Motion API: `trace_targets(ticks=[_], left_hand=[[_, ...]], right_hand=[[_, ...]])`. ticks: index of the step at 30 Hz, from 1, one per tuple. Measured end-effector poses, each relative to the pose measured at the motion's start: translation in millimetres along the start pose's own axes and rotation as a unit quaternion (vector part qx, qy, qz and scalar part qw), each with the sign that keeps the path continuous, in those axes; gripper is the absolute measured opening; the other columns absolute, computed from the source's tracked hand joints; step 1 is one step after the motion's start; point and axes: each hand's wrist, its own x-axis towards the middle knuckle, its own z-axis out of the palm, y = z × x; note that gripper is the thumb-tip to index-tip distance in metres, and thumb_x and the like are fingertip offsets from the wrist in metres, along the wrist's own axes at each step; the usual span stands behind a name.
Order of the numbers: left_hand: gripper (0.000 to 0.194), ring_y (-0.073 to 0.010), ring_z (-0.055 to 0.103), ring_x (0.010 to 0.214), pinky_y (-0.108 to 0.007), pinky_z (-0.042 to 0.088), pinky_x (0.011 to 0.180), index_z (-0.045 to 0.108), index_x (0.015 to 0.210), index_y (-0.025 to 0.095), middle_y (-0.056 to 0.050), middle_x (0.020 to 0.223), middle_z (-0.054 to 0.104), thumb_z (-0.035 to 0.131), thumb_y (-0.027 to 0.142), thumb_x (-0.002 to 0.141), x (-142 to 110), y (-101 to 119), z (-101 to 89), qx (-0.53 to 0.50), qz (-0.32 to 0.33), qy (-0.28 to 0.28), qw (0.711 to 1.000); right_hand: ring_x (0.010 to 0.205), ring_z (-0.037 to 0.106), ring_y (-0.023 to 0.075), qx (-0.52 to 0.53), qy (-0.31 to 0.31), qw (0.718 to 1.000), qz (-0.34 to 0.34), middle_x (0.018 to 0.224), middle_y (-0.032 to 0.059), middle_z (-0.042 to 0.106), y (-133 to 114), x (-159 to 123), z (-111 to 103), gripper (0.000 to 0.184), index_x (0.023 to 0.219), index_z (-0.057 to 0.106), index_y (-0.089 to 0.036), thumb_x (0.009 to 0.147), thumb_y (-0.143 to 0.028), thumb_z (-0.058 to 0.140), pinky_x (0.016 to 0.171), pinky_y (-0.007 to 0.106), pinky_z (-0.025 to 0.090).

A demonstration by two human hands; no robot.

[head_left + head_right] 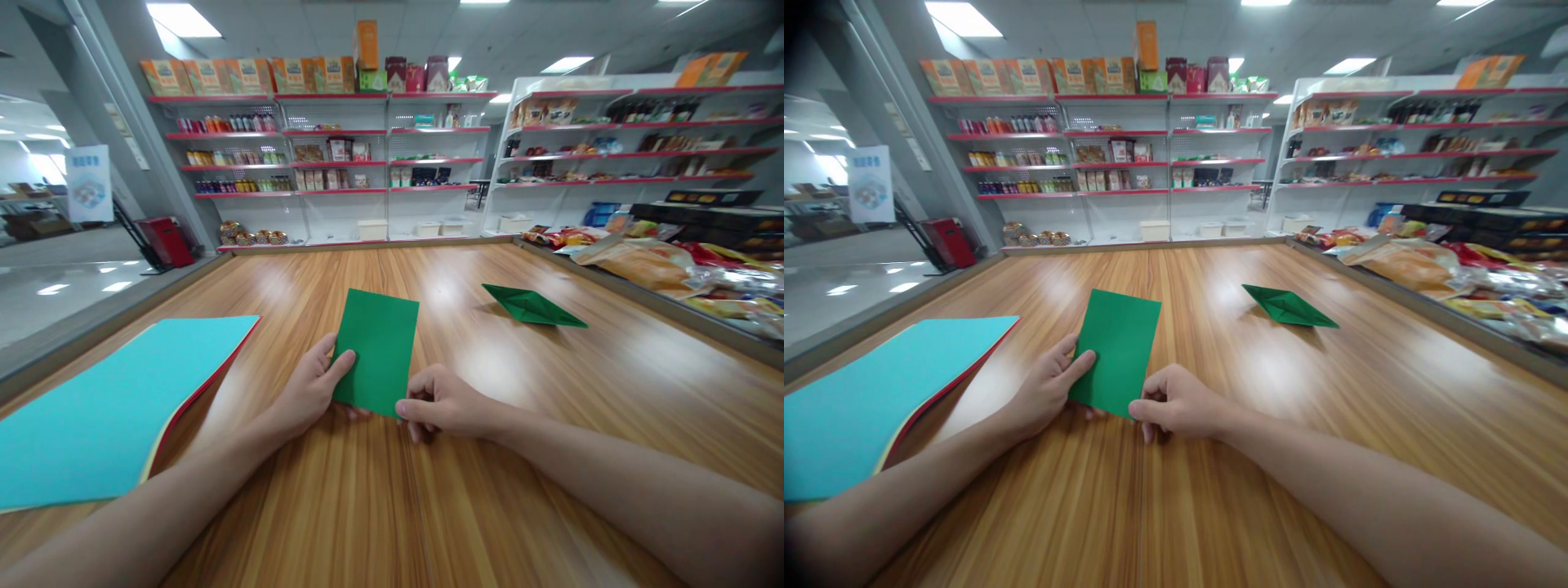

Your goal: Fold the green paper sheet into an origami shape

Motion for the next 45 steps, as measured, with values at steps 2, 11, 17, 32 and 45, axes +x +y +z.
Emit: trace_targets(ticks=[2,11,17,32,45], left_hand=[[0.036,-0.0233,0.068,0.047,-0.027,0.053,0.036,0.037,0.108,0.021,-0.001,0.062,0.066,0.055,0.046,0.089,-3,2,1.2,0.02,-0.016,-0.012,1.0],[0.032,-0.0244,0.069,0.046,-0.026,0.054,0.036,0.031,0.105,0.022,-0.001,0.067,0.066,0.052,0.042,0.092,-6,1,0.2,0.012,0.001,-0.046,0.999],[0.031,-0.0223,0.067,0.042,-0.023,0.051,0.031,0.03,0.108,0.023,0.001,0.071,0.063,0.05,0.04,0.093,-6,-1,-1.9,-0.002,0.006,-0.07,0.998],[0.029,-0.0174,0.064,0.037,-0.018,0.043,0.026,0.035,0.11,0.023,0.001,0.077,0.061,0.051,0.04,0.093,-5,-2,-3.6,-0.002,0.001,-0.094,0.996],[0.028,-0.0122,0.061,0.035,-0.015,0.043,0.025,0.037,0.112,0.024,0.0,0.084,0.061,0.052,0.039,0.093,-6,-7,-3.9,0.001,-0.004,-0.096,0.995]], right_hand=[[0.043,0.052,0.0085,0.004,0.008,1.0,0.005,0.054,0.0032,0.063,1,0,-1,0.031,0.062,0.059,-0.012,0.081,-0.036,0.057,0.04,0.018,0.037],[0.039,0.048,0.0072,-0.003,0.054,0.999,-0.006,0.05,0.0017,0.061,5,3,-1,0.03,0.061,0.056,-0.013,0.083,-0.035,0.055,0.037,0.017,0.032],[0.037,0.046,0.007,0.024,0.05,0.998,-0.002,0.048,0.0015,0.06,1,0,-3,0.033,0.056,0.055,-0.014,0.08,-0.037,0.056,0.037,0.017,0.033],[0.039,0.044,0.0058,0.033,0.143,0.989,-0.026,0.055,0.001,0.063,7,1,-3,0.017,0.061,0.057,-0.014,0.075,-0.024,0.057,0.037,0.018,0.028],[0.033,0.052,0.0098,0.093,0.134,0.986,-0.046,0.051,-0.0055,0.056,12,6,-7,0.027,0.1,0.058,-0.012,0.079,-0.029,0.057,0.027,0.016,0.028]])
